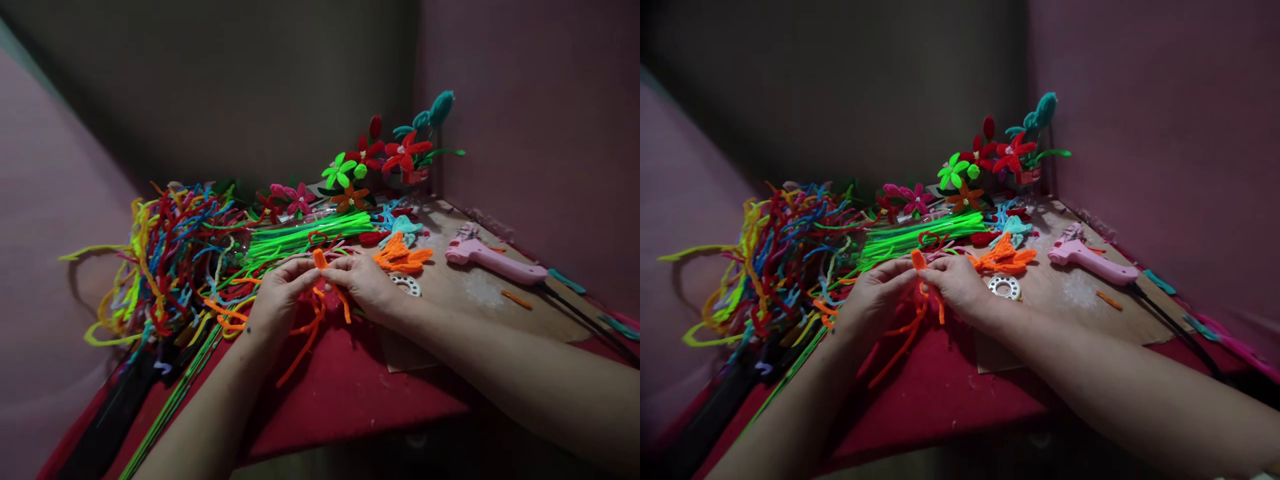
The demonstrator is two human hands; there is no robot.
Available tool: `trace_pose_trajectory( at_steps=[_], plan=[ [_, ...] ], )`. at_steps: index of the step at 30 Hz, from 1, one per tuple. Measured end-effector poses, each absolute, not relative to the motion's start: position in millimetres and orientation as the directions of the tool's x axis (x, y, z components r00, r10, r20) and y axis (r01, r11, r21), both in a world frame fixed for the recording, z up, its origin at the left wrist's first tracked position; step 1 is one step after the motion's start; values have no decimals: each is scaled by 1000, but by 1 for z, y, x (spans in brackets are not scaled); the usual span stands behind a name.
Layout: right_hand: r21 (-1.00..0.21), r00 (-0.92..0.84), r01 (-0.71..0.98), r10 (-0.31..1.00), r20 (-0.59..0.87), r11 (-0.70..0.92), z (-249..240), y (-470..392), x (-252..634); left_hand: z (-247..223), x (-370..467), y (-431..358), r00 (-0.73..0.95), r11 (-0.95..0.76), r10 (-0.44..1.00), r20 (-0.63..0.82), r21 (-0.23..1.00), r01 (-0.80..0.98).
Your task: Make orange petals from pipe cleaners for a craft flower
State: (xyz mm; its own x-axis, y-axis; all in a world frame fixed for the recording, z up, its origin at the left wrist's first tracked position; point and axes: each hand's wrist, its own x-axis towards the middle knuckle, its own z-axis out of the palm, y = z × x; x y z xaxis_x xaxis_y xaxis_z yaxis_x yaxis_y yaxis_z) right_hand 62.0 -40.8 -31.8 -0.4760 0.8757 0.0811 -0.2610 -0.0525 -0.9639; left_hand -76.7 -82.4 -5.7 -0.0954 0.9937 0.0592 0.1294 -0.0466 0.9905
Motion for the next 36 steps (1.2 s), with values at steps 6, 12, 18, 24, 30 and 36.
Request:
trace_pose_trajectory(
  at_steps=[6,12,18,24,30,36],
  plan=[
    [-972,-529,-230,844,90,-40,-33,-41,63,-7,-79,-82,-85,-26,996,30,999,46],
    [-989,-518,-144,854,58,-20,-35,-42,63,-4,-78,-83,-88,-51,994,63,990,133],
    [-978,-542,-209,834,103,-14,-27,-45,65,-7,-81,-81,-123,-134,980,157,975,178],
    [-981,-499,-192,862,86,-14,-29,-46,64,-12,-79,-80,-122,-198,967,225,959,201],
    [-979,-491,-205,865,100,-3,-34,-47,63,-8,-77,-81,-110,-147,979,174,964,222],
    [-977,-503,-197,848,169,78,-33,-48,63,0,-74,-83,-105,-85,990,99,988,131]
  ],
)
